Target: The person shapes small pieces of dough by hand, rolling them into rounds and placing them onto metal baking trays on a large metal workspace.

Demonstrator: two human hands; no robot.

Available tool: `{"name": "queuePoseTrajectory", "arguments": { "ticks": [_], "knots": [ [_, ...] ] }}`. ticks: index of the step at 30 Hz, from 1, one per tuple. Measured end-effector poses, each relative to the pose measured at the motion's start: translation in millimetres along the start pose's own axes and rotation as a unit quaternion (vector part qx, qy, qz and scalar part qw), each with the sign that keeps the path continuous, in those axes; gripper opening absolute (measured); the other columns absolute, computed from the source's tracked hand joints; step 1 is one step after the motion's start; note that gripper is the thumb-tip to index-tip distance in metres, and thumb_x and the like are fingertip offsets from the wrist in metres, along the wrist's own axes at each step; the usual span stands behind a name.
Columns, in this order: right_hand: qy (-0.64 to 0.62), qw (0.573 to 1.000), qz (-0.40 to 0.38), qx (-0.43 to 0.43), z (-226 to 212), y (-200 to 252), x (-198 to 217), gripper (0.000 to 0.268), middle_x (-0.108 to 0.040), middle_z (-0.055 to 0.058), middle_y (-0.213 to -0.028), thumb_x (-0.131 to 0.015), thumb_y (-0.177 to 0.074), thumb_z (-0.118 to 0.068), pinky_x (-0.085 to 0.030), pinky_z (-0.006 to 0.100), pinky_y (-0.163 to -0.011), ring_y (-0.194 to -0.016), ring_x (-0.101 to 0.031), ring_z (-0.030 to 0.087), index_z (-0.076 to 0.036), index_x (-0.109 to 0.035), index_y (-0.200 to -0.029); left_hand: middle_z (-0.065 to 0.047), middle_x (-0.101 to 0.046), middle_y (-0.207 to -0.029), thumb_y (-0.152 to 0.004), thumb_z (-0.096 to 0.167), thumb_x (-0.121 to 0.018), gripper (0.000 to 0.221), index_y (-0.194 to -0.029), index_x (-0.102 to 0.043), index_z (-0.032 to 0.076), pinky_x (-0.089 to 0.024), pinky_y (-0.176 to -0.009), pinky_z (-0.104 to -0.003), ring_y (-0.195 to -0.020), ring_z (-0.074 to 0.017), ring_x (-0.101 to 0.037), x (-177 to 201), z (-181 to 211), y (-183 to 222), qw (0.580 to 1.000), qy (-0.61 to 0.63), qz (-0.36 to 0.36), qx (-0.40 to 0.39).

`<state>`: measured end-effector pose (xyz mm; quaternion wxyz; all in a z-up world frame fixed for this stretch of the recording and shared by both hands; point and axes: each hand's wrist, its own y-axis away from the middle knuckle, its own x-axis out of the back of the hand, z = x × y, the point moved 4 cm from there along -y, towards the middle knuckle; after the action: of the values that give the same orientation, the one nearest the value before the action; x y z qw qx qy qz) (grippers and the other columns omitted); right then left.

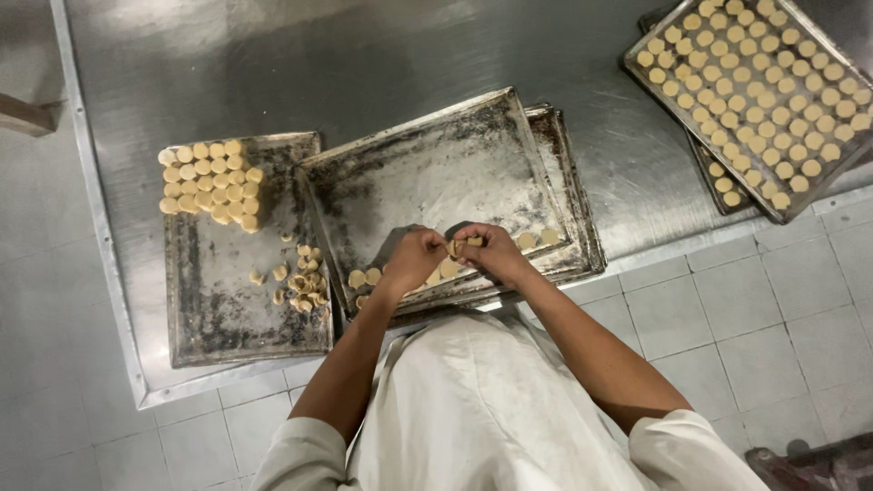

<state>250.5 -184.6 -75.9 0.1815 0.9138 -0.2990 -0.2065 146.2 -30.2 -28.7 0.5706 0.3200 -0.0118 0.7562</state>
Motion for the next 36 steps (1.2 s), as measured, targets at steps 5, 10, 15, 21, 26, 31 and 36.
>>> {"name": "queuePoseTrajectory", "arguments": {
  "ticks": [5, 10, 15, 21, 26, 31, 36],
  "knots": [
    [0.001, 1.000, 0.022, 0.021, -5, 5, 17, 0.027, -0.071, 0.006, -0.092, -0.072, -0.089, 0.002, -0.055, 0.025, -0.065, -0.075, -0.067, 0.012, -0.001, -0.067, -0.115, -0.015, -0.073, -0.087, -0.091, 0.026, -0.077, 0.025, -0.093, -0.077, 0.001, -0.051, -0.073, -0.038, -0.079, -0.0250, -0.067, -1, 11, 2, 0.992, -0.121, 0.026, 0.025],
    [-0.009, 1.000, 0.017, 0.024, -5, 9, 27, 0.021, -0.072, 0.005, -0.095, -0.072, -0.093, 0.000, -0.056, 0.024, -0.067, -0.079, -0.068, 0.011, 0.001, -0.068, -0.114, -0.015, -0.076, -0.090, -0.089, 0.022, -0.070, 0.023, -0.102, -0.075, 0.003, -0.056, -0.073, -0.041, -0.079, -0.0297, -0.073, -22, 21, -16, 0.998, 0.059, -0.032, 0.005],
    [-0.007, 0.998, 0.049, 0.026, -5, 14, 47, 0.025, -0.071, 0.005, -0.093, -0.071, -0.092, 0.001, -0.055, 0.024, -0.066, -0.077, -0.066, 0.011, -0.001, -0.067, -0.117, -0.016, -0.074, -0.094, -0.087, 0.023, -0.077, 0.025, -0.097, -0.075, 0.000, -0.055, -0.077, -0.038, -0.086, -0.0264, -0.071, -22, 20, -23, 0.998, -0.053, 0.040, -0.016],
    [-0.025, 0.999, 0.028, 0.031, -5, 19, 59, 0.025, -0.071, 0.005, -0.095, -0.071, -0.092, 0.000, -0.056, 0.024, -0.068, -0.077, -0.067, 0.010, 0.000, -0.067, -0.116, -0.014, -0.075, -0.095, -0.088, 0.026, -0.071, 0.024, -0.099, -0.075, 0.005, -0.057, -0.078, -0.039, -0.086, -0.0280, -0.074, -47, 32, -36, 0.998, 0.028, -0.050, -0.027],
    [-0.008, 0.997, 0.059, 0.043, -14, 24, 76, 0.023, -0.072, 0.005, -0.094, -0.069, -0.092, 0.000, -0.057, 0.024, -0.069, -0.077, -0.067, 0.012, 0.000, -0.067, -0.115, -0.016, -0.073, -0.097, -0.085, 0.026, -0.075, 0.021, -0.091, -0.079, 0.007, -0.055, -0.081, -0.042, -0.089, -0.0310, -0.070, -51, 37, -48, 0.985, -0.151, 0.042, -0.075],
    [0.029, 0.995, 0.074, 0.053, -20, 26, 87, 0.023, -0.070, 0.001, -0.097, -0.071, -0.090, -0.001, -0.058, 0.024, -0.072, -0.083, -0.069, 0.010, -0.003, -0.067, -0.113, -0.015, -0.074, -0.094, -0.090, 0.032, -0.071, 0.029, -0.097, -0.074, 0.004, -0.054, -0.076, -0.040, -0.085, -0.0260, -0.070, -68, 41, -53, 0.997, -0.060, -0.045, -0.018],
    [-0.019, 0.995, 0.065, 0.077, -27, 28, 102, 0.021, -0.068, 0.005, -0.092, -0.071, -0.089, 0.001, -0.058, 0.026, -0.068, -0.077, -0.067, 0.012, -0.002, -0.060, -0.106, -0.015, -0.075, -0.089, -0.089, 0.025, -0.068, 0.026, -0.096, -0.073, 0.001, -0.055, -0.075, -0.038, -0.079, -0.0239, -0.071, -79, 60, -70, 0.997, -0.002, -0.078, -0.024]
  ]
}}
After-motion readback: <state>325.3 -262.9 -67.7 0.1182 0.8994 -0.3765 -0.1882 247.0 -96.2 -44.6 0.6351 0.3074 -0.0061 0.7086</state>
